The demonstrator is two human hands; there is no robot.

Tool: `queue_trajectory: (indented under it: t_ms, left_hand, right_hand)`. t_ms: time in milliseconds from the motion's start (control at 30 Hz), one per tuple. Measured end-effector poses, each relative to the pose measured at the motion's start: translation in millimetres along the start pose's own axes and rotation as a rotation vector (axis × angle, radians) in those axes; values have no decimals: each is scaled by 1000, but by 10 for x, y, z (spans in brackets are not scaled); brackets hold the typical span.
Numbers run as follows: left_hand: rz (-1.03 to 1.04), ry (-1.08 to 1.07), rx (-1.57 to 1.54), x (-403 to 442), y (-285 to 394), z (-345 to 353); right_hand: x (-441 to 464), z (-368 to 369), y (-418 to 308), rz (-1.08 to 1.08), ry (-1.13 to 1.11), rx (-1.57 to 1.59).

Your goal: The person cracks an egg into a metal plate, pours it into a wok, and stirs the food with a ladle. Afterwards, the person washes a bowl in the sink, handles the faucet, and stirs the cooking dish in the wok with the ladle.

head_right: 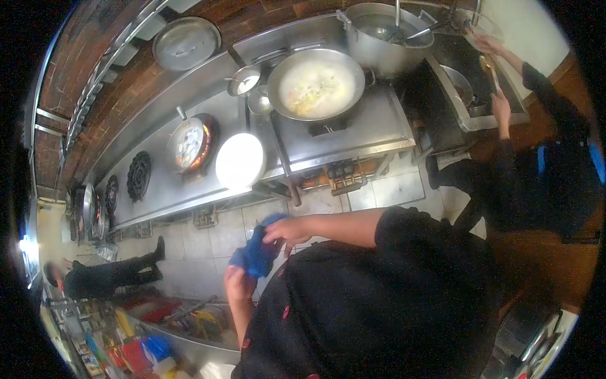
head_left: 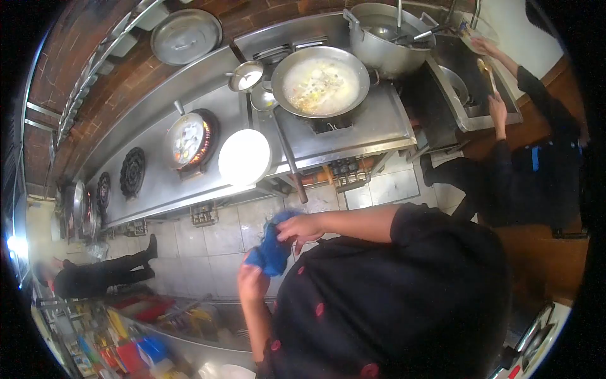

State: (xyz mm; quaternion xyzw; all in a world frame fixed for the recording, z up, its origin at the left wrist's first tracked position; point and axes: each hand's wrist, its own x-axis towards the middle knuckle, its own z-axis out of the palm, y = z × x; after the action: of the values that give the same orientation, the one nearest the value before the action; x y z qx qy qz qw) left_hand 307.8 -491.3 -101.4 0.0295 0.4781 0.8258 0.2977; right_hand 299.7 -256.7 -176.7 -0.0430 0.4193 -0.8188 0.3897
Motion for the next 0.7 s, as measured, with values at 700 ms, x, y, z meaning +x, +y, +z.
queue_trajectory:
  t_ms: [700]
  left_hand:
    - [-295,371,228,221,-335,61]
  right_hand:
    - [222,-1560,235,-154,955,3]
